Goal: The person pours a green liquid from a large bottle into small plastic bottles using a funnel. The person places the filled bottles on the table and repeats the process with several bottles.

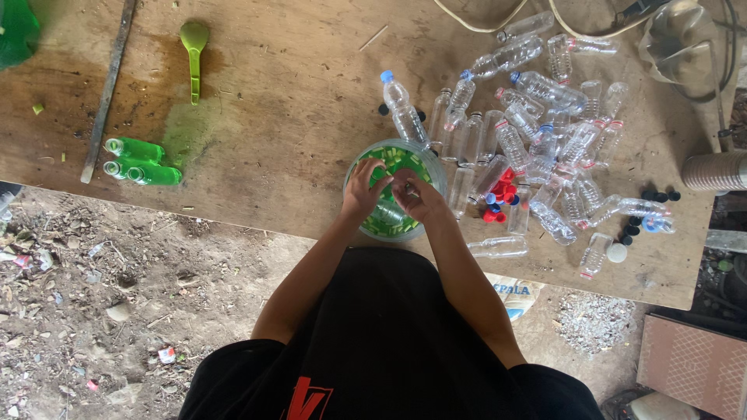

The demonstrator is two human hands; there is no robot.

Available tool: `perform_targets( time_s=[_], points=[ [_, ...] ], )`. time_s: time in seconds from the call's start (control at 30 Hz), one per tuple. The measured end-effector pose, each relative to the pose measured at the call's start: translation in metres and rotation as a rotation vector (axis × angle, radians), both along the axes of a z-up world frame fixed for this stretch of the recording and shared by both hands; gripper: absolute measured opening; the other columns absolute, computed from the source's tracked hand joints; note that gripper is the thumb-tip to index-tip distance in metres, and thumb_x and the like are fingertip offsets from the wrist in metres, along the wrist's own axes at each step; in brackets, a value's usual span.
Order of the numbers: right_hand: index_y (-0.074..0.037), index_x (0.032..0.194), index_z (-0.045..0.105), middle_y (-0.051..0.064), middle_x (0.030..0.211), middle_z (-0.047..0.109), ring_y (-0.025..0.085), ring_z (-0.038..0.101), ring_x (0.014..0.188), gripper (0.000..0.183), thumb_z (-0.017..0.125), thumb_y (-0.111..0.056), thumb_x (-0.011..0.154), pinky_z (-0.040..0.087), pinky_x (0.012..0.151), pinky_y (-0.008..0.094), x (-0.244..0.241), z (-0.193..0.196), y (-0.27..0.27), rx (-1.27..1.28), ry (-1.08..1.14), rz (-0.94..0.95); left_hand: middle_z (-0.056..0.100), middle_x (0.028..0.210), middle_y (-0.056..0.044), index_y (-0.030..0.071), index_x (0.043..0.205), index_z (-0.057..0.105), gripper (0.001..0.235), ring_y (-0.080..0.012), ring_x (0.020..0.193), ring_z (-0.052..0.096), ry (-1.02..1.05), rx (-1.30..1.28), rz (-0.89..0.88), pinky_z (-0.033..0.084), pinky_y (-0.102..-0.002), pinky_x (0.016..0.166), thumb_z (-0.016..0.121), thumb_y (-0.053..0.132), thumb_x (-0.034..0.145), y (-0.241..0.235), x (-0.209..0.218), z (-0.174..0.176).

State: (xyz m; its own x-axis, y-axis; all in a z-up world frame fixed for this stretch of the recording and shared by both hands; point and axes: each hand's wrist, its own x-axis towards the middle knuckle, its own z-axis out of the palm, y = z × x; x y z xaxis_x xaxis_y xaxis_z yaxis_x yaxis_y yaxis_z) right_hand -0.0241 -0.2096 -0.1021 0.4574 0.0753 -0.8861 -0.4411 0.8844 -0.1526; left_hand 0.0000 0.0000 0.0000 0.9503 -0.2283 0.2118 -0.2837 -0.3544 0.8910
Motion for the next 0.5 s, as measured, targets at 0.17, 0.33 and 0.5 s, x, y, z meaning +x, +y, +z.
perform_targets(
  time_s=[0.17, 0.33, 0.5],
  points=[
    [0.004, 0.132, 0.047, 0.012, 0.081, 0.059, 0.021, 0.065, 0.066, 0.046, 0.065, -0.004, 0.090, 0.069, 0.074, 0.043, 0.002, 0.032, 0.003, -0.306, -0.069, 0.405, 0.066, 0.114, -0.016, 0.004, 0.115, 0.062, 0.031, -0.0377, 0.109, 0.065, 0.002, -0.027, 0.007, 0.051, -0.048, 0.094, 0.073, 0.027, 0.096, 0.000, 0.000, -0.003],
    [-0.004, 0.145, 0.031, 0.014, 0.089, 0.065, 0.029, 0.062, 0.066, 0.071, 0.074, -0.015, 0.089, 0.054, 0.055, 0.042, -0.004, 0.059, 0.022, -0.908, -0.178, 1.247, 0.067, 0.115, -0.015, 0.005, 0.115, 0.062, 0.031, -0.0365, 0.109, 0.066, -0.031, -0.032, 0.017, 0.052, -0.048, 0.094, 0.073, 0.027, 0.096, -0.003, 0.002, -0.007],
    [-0.003, 0.142, 0.041, 0.018, 0.101, 0.073, 0.032, 0.075, 0.082, 0.064, 0.074, -0.018, 0.089, 0.057, 0.060, 0.040, -0.010, 0.055, 0.039, -1.608, -0.264, 1.376, 0.067, 0.115, -0.016, 0.005, 0.116, 0.063, 0.031, -0.0360, 0.110, 0.066, -0.014, -0.025, 0.020, 0.052, -0.047, 0.094, 0.072, 0.026, 0.096, 0.001, -0.002, -0.008]
  ],
)
